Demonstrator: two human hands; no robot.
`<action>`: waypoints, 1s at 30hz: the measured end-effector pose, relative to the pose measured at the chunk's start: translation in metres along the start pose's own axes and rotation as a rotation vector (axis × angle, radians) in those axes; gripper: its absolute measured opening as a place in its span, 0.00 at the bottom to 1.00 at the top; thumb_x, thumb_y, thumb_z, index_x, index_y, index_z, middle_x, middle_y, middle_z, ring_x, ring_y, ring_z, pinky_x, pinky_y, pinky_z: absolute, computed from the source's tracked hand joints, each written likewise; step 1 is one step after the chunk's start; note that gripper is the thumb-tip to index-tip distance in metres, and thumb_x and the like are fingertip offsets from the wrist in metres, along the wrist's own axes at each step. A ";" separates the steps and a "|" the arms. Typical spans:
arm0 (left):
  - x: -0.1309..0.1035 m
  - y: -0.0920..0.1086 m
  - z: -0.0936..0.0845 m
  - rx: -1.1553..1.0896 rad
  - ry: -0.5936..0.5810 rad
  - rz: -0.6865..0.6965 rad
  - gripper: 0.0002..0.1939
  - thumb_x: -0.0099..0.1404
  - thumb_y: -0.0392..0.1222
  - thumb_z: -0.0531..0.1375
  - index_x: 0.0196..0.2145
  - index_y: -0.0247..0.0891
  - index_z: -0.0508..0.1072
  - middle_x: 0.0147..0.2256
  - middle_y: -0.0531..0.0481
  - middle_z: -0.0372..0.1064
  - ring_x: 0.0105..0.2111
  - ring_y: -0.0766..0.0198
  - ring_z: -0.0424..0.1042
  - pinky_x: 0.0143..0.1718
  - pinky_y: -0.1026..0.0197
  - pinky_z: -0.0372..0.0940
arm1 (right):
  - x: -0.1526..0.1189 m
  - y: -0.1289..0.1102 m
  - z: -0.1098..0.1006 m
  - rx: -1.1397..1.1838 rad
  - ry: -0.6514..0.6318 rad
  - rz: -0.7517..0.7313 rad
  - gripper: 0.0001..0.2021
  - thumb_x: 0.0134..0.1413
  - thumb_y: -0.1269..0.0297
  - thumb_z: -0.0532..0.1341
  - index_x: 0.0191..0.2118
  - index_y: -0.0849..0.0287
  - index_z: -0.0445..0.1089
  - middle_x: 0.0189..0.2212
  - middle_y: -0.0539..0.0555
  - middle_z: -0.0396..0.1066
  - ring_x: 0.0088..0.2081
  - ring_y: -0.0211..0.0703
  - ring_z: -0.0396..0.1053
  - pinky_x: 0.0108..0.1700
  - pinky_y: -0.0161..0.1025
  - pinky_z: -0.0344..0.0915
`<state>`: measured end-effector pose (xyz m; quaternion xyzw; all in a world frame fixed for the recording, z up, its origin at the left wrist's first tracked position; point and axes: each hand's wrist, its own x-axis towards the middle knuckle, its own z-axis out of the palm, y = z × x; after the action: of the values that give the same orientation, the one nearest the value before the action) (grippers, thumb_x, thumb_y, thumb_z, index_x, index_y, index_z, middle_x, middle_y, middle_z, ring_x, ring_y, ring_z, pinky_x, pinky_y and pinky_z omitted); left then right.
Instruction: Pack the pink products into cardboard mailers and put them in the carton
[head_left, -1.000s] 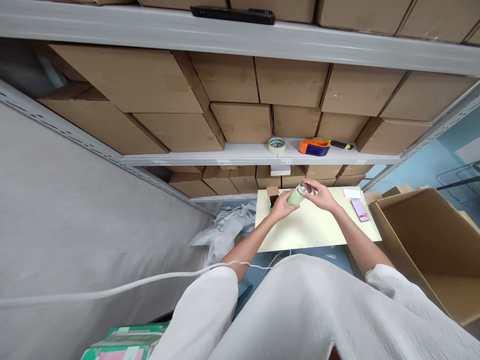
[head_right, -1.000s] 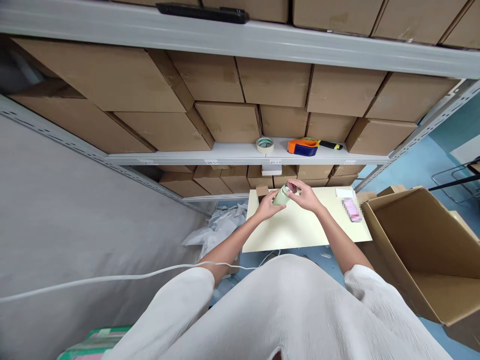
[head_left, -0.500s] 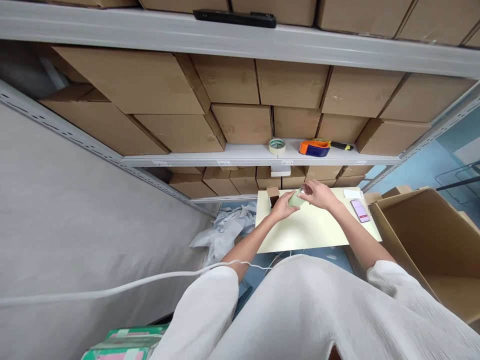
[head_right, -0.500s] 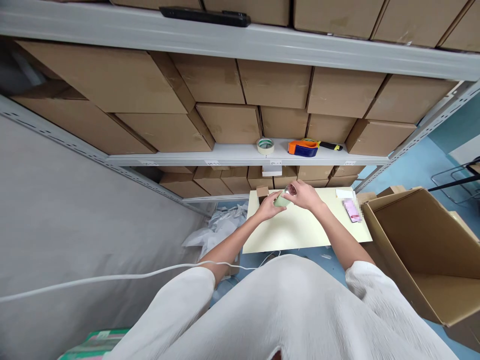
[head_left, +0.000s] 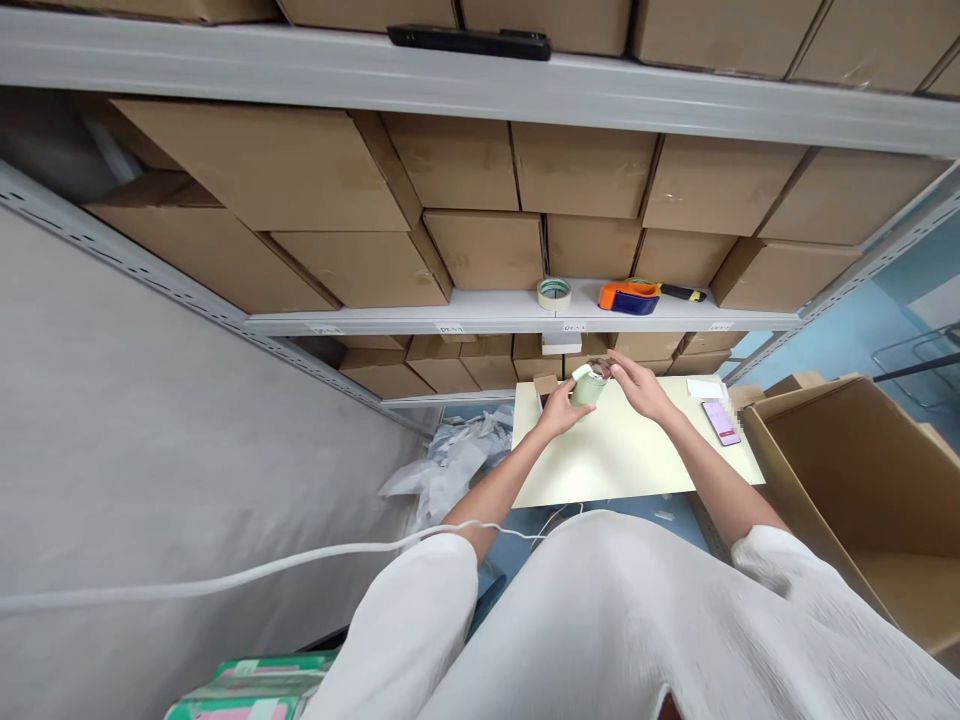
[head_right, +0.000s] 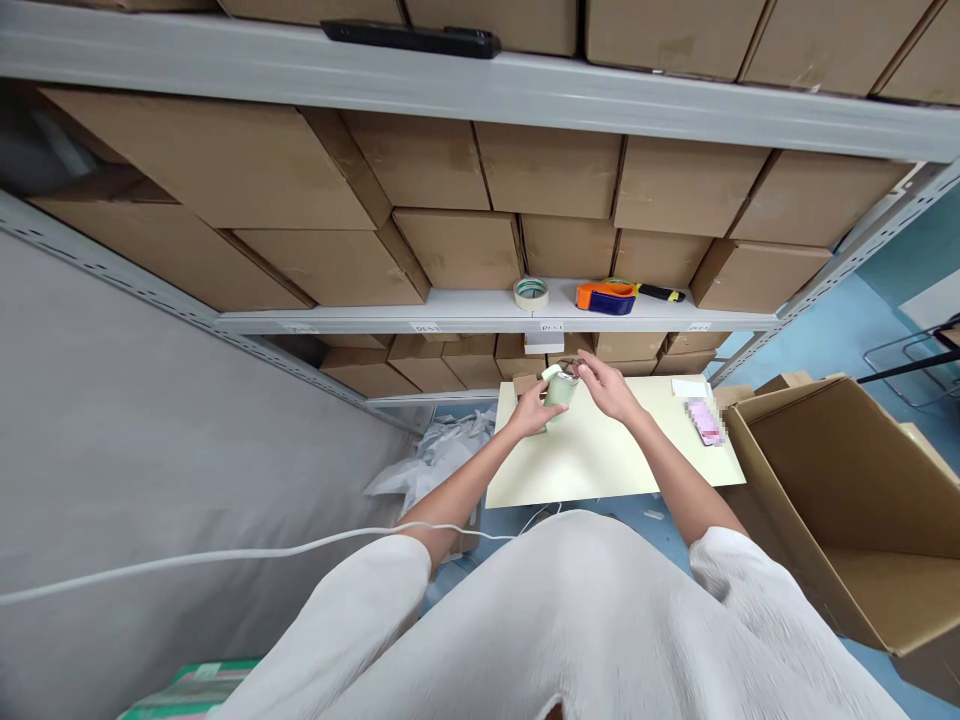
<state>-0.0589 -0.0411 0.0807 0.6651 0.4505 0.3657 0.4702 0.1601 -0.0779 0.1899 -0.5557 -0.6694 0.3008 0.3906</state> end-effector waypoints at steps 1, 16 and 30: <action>0.000 -0.001 -0.001 -0.018 0.009 -0.002 0.38 0.55 0.46 0.76 0.63 0.40 0.77 0.60 0.38 0.76 0.58 0.42 0.76 0.61 0.42 0.70 | 0.000 0.000 0.000 0.014 0.000 0.022 0.31 0.72 0.34 0.55 0.65 0.50 0.74 0.52 0.59 0.82 0.56 0.57 0.79 0.63 0.56 0.72; -0.005 -0.005 -0.010 -0.082 0.049 -0.035 0.45 0.55 0.50 0.77 0.67 0.39 0.72 0.57 0.40 0.78 0.57 0.43 0.77 0.60 0.44 0.72 | 0.004 -0.006 0.019 0.108 0.088 -0.012 0.21 0.70 0.46 0.60 0.56 0.52 0.78 0.54 0.60 0.80 0.49 0.55 0.81 0.57 0.58 0.77; -0.007 -0.017 -0.013 -0.092 -0.047 0.041 0.44 0.54 0.44 0.76 0.68 0.39 0.72 0.63 0.39 0.74 0.60 0.43 0.75 0.63 0.45 0.69 | 0.012 -0.020 0.017 -0.336 -0.243 -0.267 0.29 0.64 0.56 0.67 0.69 0.52 0.70 0.60 0.63 0.75 0.62 0.63 0.72 0.66 0.62 0.68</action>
<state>-0.0770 -0.0413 0.0676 0.6604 0.4083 0.3797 0.5029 0.1346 -0.0697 0.2006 -0.4792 -0.8197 0.1956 0.2455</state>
